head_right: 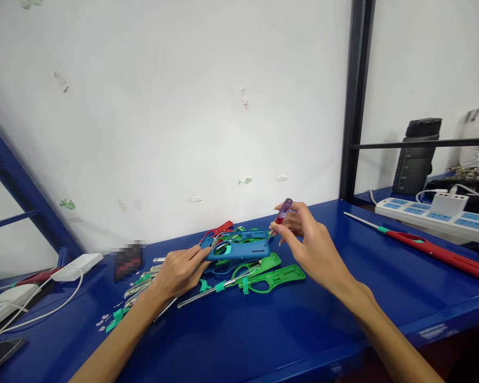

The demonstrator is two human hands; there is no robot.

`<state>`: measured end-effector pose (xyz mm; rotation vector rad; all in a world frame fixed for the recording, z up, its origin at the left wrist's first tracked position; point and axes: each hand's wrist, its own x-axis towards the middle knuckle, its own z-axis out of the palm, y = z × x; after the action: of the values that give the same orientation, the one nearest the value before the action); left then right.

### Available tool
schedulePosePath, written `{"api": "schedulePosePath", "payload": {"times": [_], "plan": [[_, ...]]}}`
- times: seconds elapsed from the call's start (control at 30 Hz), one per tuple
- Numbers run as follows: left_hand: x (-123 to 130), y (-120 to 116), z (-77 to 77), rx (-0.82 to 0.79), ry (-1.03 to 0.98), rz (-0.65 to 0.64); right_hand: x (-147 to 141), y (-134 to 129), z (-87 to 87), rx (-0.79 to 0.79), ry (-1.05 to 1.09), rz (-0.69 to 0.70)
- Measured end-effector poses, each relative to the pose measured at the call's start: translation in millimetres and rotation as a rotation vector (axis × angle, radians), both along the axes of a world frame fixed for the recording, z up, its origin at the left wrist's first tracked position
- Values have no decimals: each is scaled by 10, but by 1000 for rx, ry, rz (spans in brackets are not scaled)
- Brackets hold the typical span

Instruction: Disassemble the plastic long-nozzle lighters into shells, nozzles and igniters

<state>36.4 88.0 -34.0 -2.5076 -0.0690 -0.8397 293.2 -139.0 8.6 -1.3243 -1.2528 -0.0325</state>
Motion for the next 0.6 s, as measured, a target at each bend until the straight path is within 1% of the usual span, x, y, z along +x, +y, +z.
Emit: {"api": "schedulePosePath", "payload": {"times": [0.17, 0.37, 0.47, 0.6], "plan": [[1, -1, -14, 23, -9, -3, -15, -2, -22, -9, -113, -57], [5, -13, -24, 57, -14, -12, -69, -59, -22, -14, -248, -50], [10, -15, -29, 72, -7, -21, -82, -68, -2, 32, -251, -85], [9, -24, -38, 88, 0, -32, -88, -56, 38, 139, -182, -158]]}}
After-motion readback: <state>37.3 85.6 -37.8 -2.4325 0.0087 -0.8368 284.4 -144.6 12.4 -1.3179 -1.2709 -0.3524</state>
